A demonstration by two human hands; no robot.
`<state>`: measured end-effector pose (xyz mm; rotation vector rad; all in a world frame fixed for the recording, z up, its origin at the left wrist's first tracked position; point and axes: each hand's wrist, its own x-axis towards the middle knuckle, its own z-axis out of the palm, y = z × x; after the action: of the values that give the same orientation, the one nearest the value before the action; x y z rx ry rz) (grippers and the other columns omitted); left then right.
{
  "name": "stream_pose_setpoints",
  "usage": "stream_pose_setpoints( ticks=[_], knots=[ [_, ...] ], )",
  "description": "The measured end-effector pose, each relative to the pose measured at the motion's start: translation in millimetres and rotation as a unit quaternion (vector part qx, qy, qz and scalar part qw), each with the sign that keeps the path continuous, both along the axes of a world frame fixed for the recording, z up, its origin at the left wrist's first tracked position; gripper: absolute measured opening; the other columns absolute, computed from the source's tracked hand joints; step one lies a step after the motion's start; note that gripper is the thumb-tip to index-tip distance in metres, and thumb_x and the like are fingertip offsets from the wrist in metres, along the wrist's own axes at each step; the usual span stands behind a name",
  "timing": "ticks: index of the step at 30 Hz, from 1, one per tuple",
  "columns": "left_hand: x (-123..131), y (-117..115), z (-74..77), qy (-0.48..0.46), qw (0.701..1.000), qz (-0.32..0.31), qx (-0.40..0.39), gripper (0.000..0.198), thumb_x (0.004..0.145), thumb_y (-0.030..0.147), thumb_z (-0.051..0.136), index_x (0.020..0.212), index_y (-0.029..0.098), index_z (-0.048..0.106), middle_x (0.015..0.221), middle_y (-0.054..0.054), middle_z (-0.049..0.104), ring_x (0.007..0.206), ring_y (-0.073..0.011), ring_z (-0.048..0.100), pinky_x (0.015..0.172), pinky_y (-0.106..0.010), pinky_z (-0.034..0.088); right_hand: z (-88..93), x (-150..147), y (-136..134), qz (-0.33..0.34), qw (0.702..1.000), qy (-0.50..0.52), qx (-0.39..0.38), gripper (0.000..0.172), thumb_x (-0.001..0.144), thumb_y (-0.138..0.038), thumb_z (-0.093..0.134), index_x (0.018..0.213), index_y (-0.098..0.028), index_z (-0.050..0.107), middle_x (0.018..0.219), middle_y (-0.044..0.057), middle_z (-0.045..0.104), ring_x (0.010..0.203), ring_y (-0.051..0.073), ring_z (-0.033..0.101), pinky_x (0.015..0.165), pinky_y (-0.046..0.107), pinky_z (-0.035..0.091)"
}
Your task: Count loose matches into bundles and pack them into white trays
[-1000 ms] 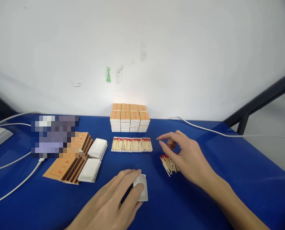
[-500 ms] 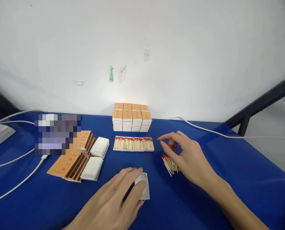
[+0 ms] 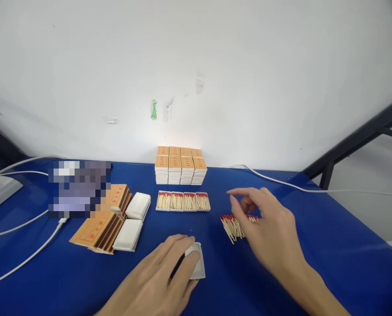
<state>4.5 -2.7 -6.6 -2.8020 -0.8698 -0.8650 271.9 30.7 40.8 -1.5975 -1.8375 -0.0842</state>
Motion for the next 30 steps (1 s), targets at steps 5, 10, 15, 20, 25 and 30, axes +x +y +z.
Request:
stream_pose_setpoints(
  ticks=[5, 10, 15, 20, 25, 30],
  knots=[
    [0.7, 1.8, 1.3, -0.016, 1.0, 0.0, -0.012, 0.033, 0.108, 0.013, 0.05, 0.138, 0.012, 0.065, 0.132, -0.016, 0.077, 0.123, -0.029, 0.079, 0.105, -0.039, 0.067, -11.8, -14.4, -42.1, -0.024, 0.995, -0.087, 0.051, 0.01, 0.107, -0.03, 0.062, 0.108, -0.026, 0.072, 0.083, 0.004, 0.065, 0.078, 0.024, 0.057, 0.073, 0.041, 0.046],
    [2.9, 1.2, 0.5, -0.013, 1.0, -0.002, -0.014, 0.032, 0.107, 0.013, 0.052, 0.137, 0.012, 0.065, 0.133, -0.016, 0.077, 0.123, -0.0293, 0.079, 0.105, -0.039, 0.067, -32.9, -12.6, -46.1, -0.029, 0.991, -0.105, 0.076, 0.006, 0.104, -0.025, 0.066, 0.104, -0.026, 0.072, 0.086, 0.005, 0.067, 0.08, 0.025, 0.057, 0.077, 0.043, 0.046],
    [3.2, -1.2, 2.7, -0.019, 1.0, 0.001, -0.007, 0.03, 0.108, 0.012, 0.05, 0.135, 0.012, 0.064, 0.129, -0.014, 0.078, 0.118, -0.0279, 0.08, 0.103, -0.038, 0.068, -39.1, -12.7, -38.9, -0.018, 0.995, -0.084, 0.053, 0.01, 0.105, -0.025, 0.067, 0.096, -0.026, 0.071, 0.087, 0.005, 0.068, 0.083, 0.025, 0.058, 0.076, 0.042, 0.046],
    [2.4, -0.7, 5.2, -0.007, 1.0, 0.001, -0.011, 0.03, 0.109, 0.013, 0.049, 0.134, 0.013, 0.065, 0.129, -0.014, 0.078, 0.12, -0.0277, 0.08, 0.104, -0.038, 0.067, -39.5, -12.6, -40.5, -0.02, 0.994, -0.091, 0.051, 0.01, 0.104, -0.027, 0.069, 0.096, -0.026, 0.074, 0.085, 0.005, 0.069, 0.083, 0.025, 0.057, 0.075, 0.043, 0.046],
    [3.4, 0.4, 6.9, -0.004, 1.0, 0.003, -0.014, 0.032, 0.107, 0.01, 0.048, 0.135, 0.011, 0.064, 0.129, -0.015, 0.078, 0.119, -0.028, 0.08, 0.102, -0.04, 0.068, -41.1, -11.5, -42.1, -0.03, 0.994, -0.095, 0.04, 0.011, 0.105, -0.03, 0.068, 0.098, -0.026, 0.076, 0.083, 0.005, 0.068, 0.082, 0.026, 0.056, 0.076, 0.044, 0.046],
    [4.1, -0.3, 6.4, -0.008, 1.0, -0.003, -0.011, 0.031, 0.107, 0.011, 0.049, 0.134, 0.011, 0.064, 0.128, -0.015, 0.078, 0.118, -0.028, 0.08, 0.101, -0.039, 0.068, -42.9, -11.8, -43.1, -0.03, 0.997, -0.069, 0.022, 0.015, 0.106, -0.031, 0.066, 0.096, -0.026, 0.076, 0.075, 0.002, 0.062, 0.077, 0.024, 0.053, 0.077, 0.043, 0.045]
  ],
)
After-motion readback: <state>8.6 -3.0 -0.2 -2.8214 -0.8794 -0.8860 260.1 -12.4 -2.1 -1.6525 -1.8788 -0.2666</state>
